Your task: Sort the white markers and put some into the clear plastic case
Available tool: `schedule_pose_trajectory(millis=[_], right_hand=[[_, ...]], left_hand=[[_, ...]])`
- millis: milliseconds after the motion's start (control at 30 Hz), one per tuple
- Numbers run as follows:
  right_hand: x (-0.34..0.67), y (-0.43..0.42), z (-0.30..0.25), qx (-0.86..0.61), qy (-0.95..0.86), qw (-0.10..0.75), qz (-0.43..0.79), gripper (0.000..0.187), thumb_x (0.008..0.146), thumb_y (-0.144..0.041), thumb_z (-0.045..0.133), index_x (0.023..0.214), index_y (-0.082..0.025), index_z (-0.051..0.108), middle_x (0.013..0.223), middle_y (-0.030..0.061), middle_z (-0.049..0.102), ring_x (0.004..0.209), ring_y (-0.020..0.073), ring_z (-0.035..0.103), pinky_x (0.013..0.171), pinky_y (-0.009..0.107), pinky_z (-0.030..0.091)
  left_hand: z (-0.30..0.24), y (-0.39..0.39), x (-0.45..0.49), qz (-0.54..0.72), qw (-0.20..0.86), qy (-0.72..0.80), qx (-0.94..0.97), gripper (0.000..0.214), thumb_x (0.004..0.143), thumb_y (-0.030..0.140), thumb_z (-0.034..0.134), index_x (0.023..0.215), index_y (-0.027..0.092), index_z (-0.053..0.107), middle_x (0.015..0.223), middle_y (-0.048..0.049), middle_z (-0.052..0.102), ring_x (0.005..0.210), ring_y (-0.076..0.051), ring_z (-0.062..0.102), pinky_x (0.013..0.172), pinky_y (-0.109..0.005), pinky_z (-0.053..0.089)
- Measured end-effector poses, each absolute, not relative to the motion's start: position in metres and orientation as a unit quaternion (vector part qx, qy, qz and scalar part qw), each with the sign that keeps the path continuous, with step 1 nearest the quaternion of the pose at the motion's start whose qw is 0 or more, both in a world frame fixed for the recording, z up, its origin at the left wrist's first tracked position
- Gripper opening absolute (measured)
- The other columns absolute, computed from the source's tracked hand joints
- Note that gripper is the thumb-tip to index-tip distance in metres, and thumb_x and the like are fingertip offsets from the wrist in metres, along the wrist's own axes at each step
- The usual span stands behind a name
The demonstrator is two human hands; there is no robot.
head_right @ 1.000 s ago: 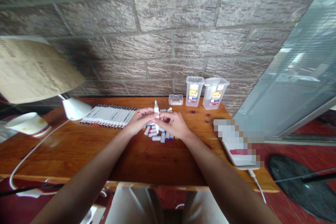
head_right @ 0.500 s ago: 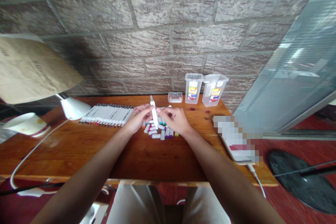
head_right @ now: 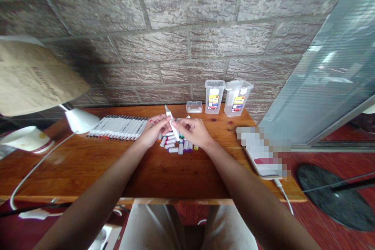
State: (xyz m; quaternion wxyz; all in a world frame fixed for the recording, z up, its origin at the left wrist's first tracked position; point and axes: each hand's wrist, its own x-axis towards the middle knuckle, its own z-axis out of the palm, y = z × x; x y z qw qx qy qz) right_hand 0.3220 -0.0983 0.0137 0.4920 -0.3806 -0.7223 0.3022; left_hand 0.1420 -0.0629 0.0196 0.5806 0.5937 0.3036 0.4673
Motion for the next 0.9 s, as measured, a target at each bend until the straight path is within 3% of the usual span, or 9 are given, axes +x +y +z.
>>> schedule_pose_trajectory(millis=[333, 567, 700, 900], right_hand=[[0.3219, -0.1005, 0.0128, -0.383, -0.75, 0.466, 0.273, 0.048, 0.094, -0.056, 0.059, 0.07, -0.014, 0.069, 0.056, -0.0039, 0.047, 0.053, 0.0077, 0.037, 0.051, 0.023, 0.027], [0.3197, -0.102, 0.0153, -0.357, -0.743, 0.465, 0.324, 0.044, 0.091, -0.053, 0.064, 0.075, -0.014, 0.074, 0.057, -0.0032, 0.052, 0.053, 0.0074, 0.037, 0.049, 0.023, 0.026], [0.3184, -0.1025, 0.0158, -0.346, -0.744, 0.466, 0.331, 0.043, 0.091, -0.054, 0.064, 0.078, -0.014, 0.075, 0.062, -0.0014, 0.059, 0.054, 0.0075, 0.039, 0.05, 0.022, 0.028], [0.318, -0.1045, 0.0169, -0.361, -0.742, 0.464, 0.322, 0.047, 0.09, -0.058, 0.064, 0.077, -0.015, 0.074, 0.058, -0.003, 0.052, 0.054, 0.0079, 0.037, 0.05, 0.023, 0.027]], left_hand=[[0.019, -0.064, 0.1412, 0.431, 0.563, 0.303, 0.637, 0.043, 0.078, 0.055, 0.076, 0.082, 0.013, 0.07, 0.059, 0.0011, 0.06, 0.046, -0.005, 0.04, 0.046, -0.02, 0.025], [0.0188, -0.0657, 0.1421, 0.437, 0.558, 0.3, 0.639, 0.043, 0.078, 0.056, 0.075, 0.074, 0.013, 0.068, 0.055, 0.0044, 0.048, 0.048, -0.006, 0.036, 0.048, -0.021, 0.025], [0.0143, -0.0634, 0.1411, 0.43, 0.562, 0.295, 0.642, 0.042, 0.082, 0.055, 0.073, 0.075, 0.014, 0.069, 0.058, 0.0037, 0.049, 0.051, -0.006, 0.039, 0.05, -0.021, 0.027], [0.0149, -0.0642, 0.14, 0.432, 0.546, 0.304, 0.65, 0.044, 0.081, 0.056, 0.073, 0.071, 0.014, 0.069, 0.056, 0.0039, 0.047, 0.05, -0.007, 0.038, 0.05, -0.021, 0.027]])
